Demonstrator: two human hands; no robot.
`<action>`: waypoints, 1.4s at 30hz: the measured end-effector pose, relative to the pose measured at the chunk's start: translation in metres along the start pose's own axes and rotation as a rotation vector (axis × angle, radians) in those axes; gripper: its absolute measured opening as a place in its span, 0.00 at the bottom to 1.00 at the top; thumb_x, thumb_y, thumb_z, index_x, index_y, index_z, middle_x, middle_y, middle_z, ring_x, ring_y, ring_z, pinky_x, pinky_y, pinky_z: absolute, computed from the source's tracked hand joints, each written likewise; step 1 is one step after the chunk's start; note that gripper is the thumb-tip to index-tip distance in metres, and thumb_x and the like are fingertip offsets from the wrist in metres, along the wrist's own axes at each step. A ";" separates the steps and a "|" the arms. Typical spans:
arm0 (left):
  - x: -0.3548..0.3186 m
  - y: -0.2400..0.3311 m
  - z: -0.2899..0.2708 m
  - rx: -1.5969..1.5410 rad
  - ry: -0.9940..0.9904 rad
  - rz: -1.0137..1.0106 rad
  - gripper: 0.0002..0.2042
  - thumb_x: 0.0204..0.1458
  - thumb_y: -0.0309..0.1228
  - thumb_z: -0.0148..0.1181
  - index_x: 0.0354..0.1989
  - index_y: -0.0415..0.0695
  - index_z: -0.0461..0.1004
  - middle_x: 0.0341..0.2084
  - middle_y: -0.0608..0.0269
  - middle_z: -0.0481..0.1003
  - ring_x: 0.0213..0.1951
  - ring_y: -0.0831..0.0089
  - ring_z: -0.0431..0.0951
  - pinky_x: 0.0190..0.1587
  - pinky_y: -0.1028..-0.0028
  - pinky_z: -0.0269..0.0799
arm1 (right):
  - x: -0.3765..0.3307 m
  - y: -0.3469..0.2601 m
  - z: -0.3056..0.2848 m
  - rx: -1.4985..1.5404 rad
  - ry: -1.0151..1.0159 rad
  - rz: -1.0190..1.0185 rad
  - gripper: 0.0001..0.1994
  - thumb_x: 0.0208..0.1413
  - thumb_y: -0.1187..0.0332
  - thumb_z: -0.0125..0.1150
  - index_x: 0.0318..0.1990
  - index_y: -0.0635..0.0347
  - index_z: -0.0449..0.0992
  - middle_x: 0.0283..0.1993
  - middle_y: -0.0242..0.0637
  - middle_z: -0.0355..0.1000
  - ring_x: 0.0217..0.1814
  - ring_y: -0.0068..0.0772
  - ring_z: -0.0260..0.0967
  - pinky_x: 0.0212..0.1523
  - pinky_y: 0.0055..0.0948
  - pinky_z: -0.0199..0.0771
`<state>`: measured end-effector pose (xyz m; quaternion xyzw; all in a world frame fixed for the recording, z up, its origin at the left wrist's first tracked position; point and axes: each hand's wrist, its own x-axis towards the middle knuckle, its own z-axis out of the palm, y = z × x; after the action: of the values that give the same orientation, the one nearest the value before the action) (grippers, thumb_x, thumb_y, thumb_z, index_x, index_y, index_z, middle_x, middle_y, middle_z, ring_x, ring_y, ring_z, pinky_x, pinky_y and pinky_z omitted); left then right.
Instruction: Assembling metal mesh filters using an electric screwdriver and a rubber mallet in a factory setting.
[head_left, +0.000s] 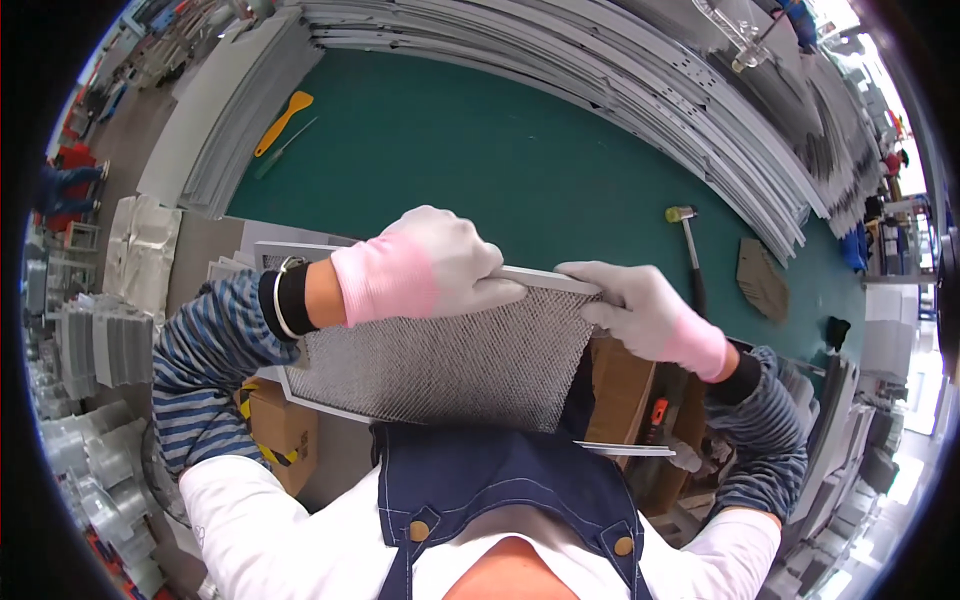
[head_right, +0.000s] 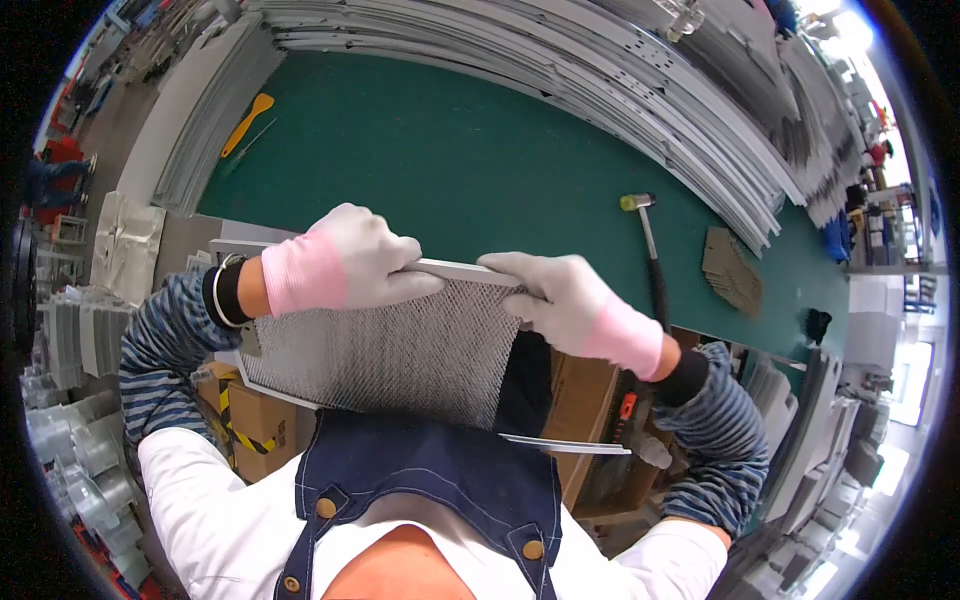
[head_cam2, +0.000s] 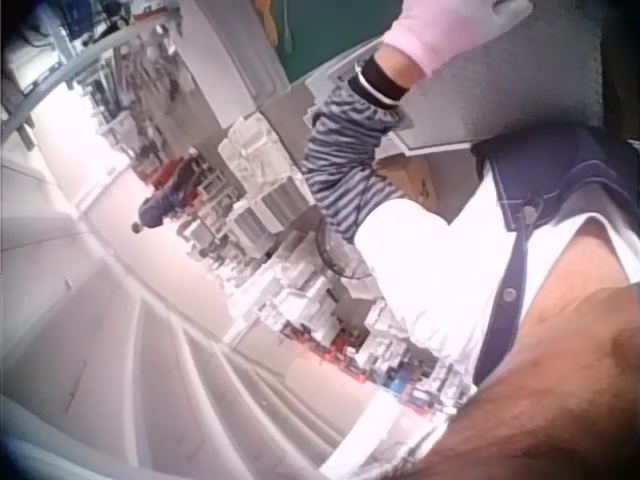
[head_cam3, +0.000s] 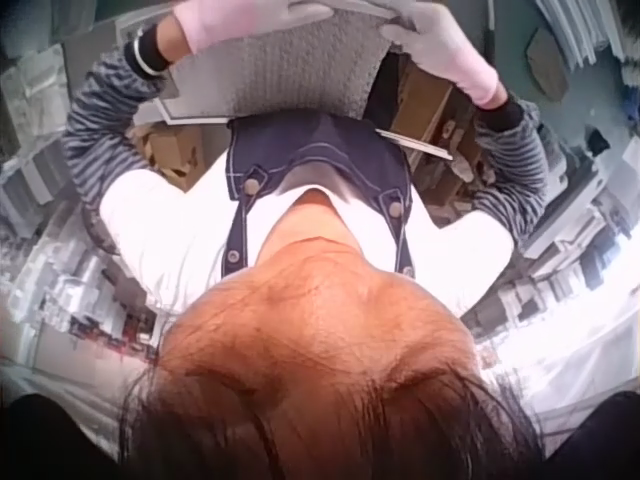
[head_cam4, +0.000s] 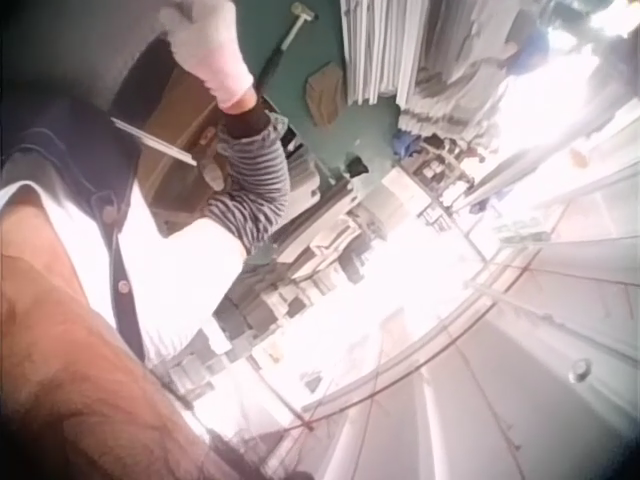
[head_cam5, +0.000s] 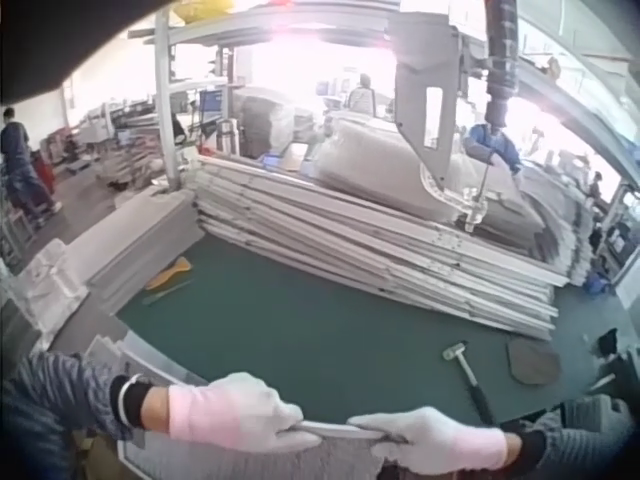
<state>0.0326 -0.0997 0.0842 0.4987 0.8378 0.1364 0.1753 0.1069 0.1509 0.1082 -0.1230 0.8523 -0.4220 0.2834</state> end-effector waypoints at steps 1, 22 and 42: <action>0.000 0.002 0.004 0.167 0.141 0.049 0.21 0.51 0.48 0.61 0.23 0.39 0.78 0.07 0.57 0.69 0.13 0.62 0.74 0.20 0.68 0.71 | -0.002 0.010 0.009 -0.025 0.104 -0.079 0.22 0.50 0.76 0.60 0.55 0.65 0.70 0.38 0.49 0.74 0.36 0.34 0.75 0.38 0.29 0.73; 0.025 -0.016 0.014 0.270 0.997 0.417 0.13 0.44 0.30 0.63 0.40 0.48 0.76 0.34 0.61 0.78 0.37 0.64 0.80 0.44 0.67 0.76 | -0.009 0.053 -0.072 0.336 0.253 -0.177 0.43 0.56 0.54 0.61 0.68 0.72 0.45 0.66 0.46 0.54 0.63 0.28 0.55 0.61 0.28 0.60; -0.046 0.007 -0.145 -0.282 0.197 0.078 0.35 0.43 0.27 0.64 0.64 0.40 0.61 0.25 0.52 0.77 0.26 0.73 0.75 0.34 0.74 0.72 | 0.008 -0.043 -0.022 0.761 0.525 -0.515 0.24 0.56 0.59 0.62 0.55 0.65 0.70 0.48 0.41 0.72 0.49 0.28 0.70 0.50 0.27 0.69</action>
<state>-0.0037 -0.1452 0.2249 0.4855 0.8036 0.3074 0.1550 0.0867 0.1351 0.1497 -0.1070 0.6235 -0.7740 -0.0280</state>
